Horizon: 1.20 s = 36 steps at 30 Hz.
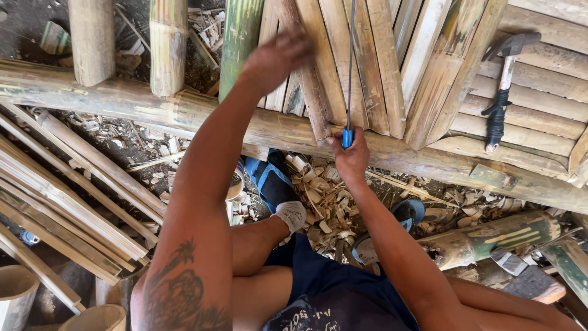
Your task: The person assembles a bamboo structure by cutting bamboo strips with a hand saw, positioning them into a frame, and securing them with a hammer and nails. The person repeatedly measures, cuts, and hammers the bamboo pieces into place.
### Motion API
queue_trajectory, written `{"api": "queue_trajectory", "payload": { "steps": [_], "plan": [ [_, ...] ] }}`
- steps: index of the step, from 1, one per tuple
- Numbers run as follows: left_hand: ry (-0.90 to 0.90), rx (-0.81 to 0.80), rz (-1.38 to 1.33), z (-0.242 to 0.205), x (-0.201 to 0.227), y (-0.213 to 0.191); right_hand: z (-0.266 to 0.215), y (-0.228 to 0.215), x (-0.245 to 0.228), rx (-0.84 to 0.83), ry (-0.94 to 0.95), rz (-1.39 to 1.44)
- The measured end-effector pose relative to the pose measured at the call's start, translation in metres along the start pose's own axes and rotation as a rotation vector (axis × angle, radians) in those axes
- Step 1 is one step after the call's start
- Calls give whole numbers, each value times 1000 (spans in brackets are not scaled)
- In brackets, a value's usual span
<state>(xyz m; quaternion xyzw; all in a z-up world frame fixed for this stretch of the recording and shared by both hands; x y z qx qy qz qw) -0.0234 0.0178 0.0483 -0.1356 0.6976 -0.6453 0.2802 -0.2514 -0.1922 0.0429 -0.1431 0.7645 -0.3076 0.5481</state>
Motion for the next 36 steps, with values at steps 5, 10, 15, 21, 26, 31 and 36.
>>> {"api": "queue_trajectory", "payload": {
  "steps": [5, 10, 15, 21, 26, 31, 36],
  "plan": [
    [89, -40, -218, -7, 18, 0, 1, -1, 0, -47, -3, 11],
    [113, -58, -161, 0, 22, 3, 5, -6, 1, -99, 15, 12],
    [76, -1, -191, 2, 22, 9, 3, -3, 4, -100, 3, 2],
    [76, -81, -172, 10, 22, 5, 5, -3, 3, -110, 32, 32],
    [66, -135, -232, 12, 24, 1, 2, -3, 4, -77, -2, 21],
    [68, -126, -210, 13, 24, 3, 5, -4, 6, -80, -3, 16],
    [64, -125, -219, 14, 23, 5, 5, -2, 5, -85, -7, 8]
  ]
}}
Point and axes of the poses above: each hand's wrist, its own z-axis towards the middle knuckle, its own y-axis out of the palm, x = y × z, the point moved 1 cm from there along z, towards the middle knuckle, and after that the axes turned 3 degrees about -x, right-handed, at the moved point
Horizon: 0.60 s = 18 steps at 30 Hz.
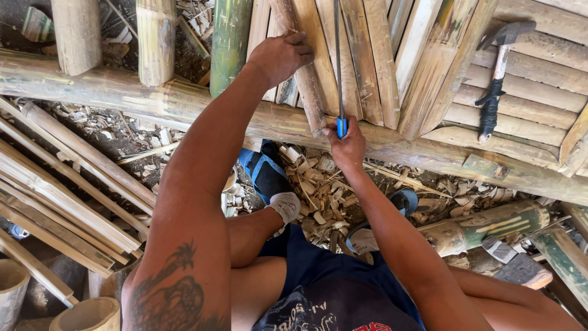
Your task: The person assembles a bamboo structure by cutting bamboo strips with a hand saw, positioning them into a frame, and securing them with a hammer and nails. The person repeatedly measures, cuts, and hammers the bamboo pieces into place.
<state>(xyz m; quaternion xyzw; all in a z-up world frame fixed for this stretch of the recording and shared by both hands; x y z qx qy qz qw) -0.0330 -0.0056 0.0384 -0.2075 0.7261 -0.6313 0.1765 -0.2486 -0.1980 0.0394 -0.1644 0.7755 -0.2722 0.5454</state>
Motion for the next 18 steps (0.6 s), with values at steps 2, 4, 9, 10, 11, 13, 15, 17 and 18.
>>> {"api": "queue_trajectory", "payload": {
  "steps": [2, 4, 9, 10, 11, 13, 15, 17, 18],
  "plan": [
    [-7, -34, -23, -1, 2, 1, -2, -1, 1, -2, 12, 2],
    [-10, -39, 10, 1, 1, -1, 0, -2, 0, -11, 14, 7],
    [-27, -88, 51, 3, 2, -5, 0, -3, -1, -20, 7, 3],
    [-30, -96, 37, 3, 3, -6, 0, -3, -1, -17, 9, 4],
    [-34, -104, 24, 3, 2, -7, 0, -2, -2, -14, 10, 7],
    [-34, -115, 18, 4, 2, -8, -1, -3, -3, -11, 9, 11],
    [-26, -122, 33, 4, 2, -10, -1, -4, -4, -9, 4, 13],
    [-33, -126, -4, 3, 1, -10, -1, -4, -2, -29, 17, -3],
    [-36, -128, -23, 3, 1, -11, -1, -3, 0, -38, 23, -12]
  ]
}}
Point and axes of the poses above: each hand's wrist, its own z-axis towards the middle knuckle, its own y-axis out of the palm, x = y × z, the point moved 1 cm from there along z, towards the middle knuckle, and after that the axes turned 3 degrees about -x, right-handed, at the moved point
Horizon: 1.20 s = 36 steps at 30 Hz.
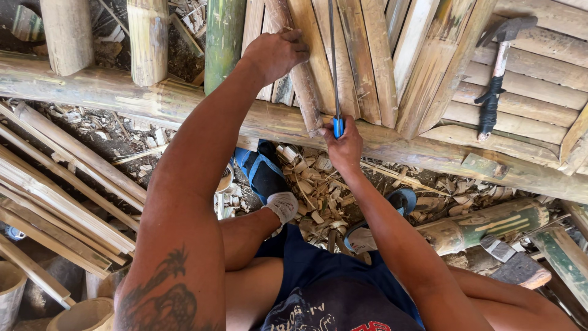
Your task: The person assembles a bamboo structure by cutting bamboo strips with a hand saw, positioning them into a frame, and securing them with a hammer and nails. The person repeatedly measures, cuts, and hammers the bamboo pieces into place.
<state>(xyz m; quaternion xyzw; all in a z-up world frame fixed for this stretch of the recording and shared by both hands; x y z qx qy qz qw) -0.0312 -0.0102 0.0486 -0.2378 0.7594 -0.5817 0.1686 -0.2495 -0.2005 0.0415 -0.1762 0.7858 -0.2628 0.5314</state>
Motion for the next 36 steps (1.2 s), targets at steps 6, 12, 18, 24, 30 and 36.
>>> {"api": "queue_trajectory", "payload": {
  "steps": [6, 12, 18, 24, 30, 36],
  "plan": [
    [-8, 87, 19, -5, 4, -4, 2, 8, 17, 21, -85, 7],
    [-76, 45, -229, -12, 2, 11, -5, -51, 38, -250, -303, 175],
    [-57, 252, -32, -7, 5, 35, -19, -146, 58, -319, -213, -503],
    [-53, 219, -186, -11, 4, 42, -13, -177, 40, -305, -513, -872],
    [-107, 154, -228, -11, 6, 35, 6, -180, 8, -370, -550, -1010],
    [-97, 154, -163, -8, 7, 35, 15, -178, 2, -465, -483, -1051]
  ]
}}
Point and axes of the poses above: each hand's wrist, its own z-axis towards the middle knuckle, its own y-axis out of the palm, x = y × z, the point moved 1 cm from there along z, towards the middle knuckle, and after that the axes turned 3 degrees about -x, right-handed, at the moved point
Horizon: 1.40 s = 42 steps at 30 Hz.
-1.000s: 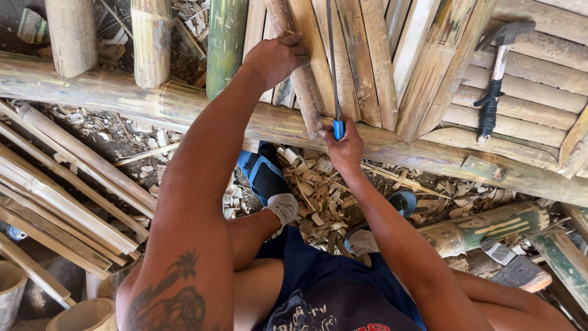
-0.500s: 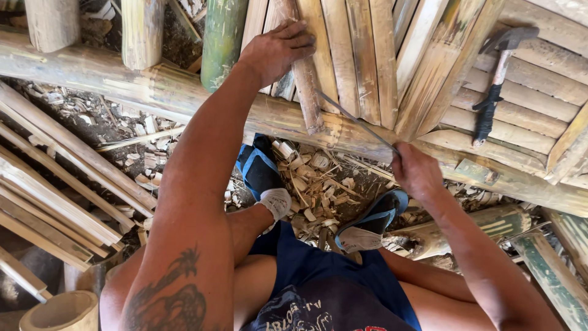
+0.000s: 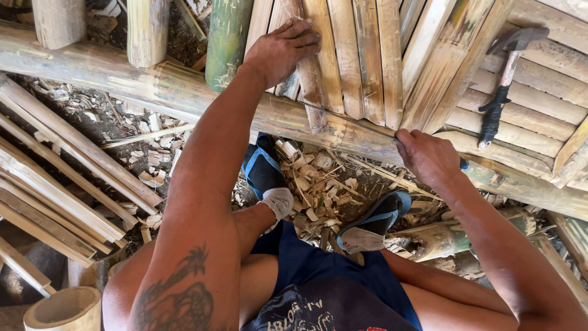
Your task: The person assembles a bamboo structure by cutting bamboo strips with a hand saw, positioning them into a frame, and securing them with a hammer and nails. The person repeatedly measures, cuts, and hammers the bamboo pieces into place.
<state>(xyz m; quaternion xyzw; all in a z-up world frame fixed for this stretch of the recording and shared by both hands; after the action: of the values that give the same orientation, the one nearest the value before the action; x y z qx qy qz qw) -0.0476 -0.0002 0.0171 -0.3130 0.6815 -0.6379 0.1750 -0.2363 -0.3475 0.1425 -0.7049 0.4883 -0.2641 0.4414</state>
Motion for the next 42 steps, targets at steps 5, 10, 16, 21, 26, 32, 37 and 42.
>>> {"api": "queue_trajectory", "payload": {
  "steps": [5, 10, 16, 21, 26, 32, 37, 42],
  "plan": [
    [-4, -54, 10, 0, 0, 0, 4, 2, 0, -71, 7, -22],
    [-11, -55, 14, -1, 0, 4, 7, -5, -5, -99, 5, -25],
    [2, -34, 37, -2, 0, 1, 21, -16, -20, -315, 80, -41],
    [26, -64, 15, -4, -1, -9, 29, -16, -23, -265, 41, -44],
    [52, -34, 29, -6, -2, -20, 18, -2, 6, -254, 63, -57],
    [40, 27, 77, -4, -5, -5, -21, 36, 56, -262, 113, -108],
    [56, -27, 174, 2, 0, -25, -94, 43, 76, -113, 319, 90],
    [153, -343, 336, 41, 68, -80, -159, 56, 68, 580, 369, 412]
  ]
}}
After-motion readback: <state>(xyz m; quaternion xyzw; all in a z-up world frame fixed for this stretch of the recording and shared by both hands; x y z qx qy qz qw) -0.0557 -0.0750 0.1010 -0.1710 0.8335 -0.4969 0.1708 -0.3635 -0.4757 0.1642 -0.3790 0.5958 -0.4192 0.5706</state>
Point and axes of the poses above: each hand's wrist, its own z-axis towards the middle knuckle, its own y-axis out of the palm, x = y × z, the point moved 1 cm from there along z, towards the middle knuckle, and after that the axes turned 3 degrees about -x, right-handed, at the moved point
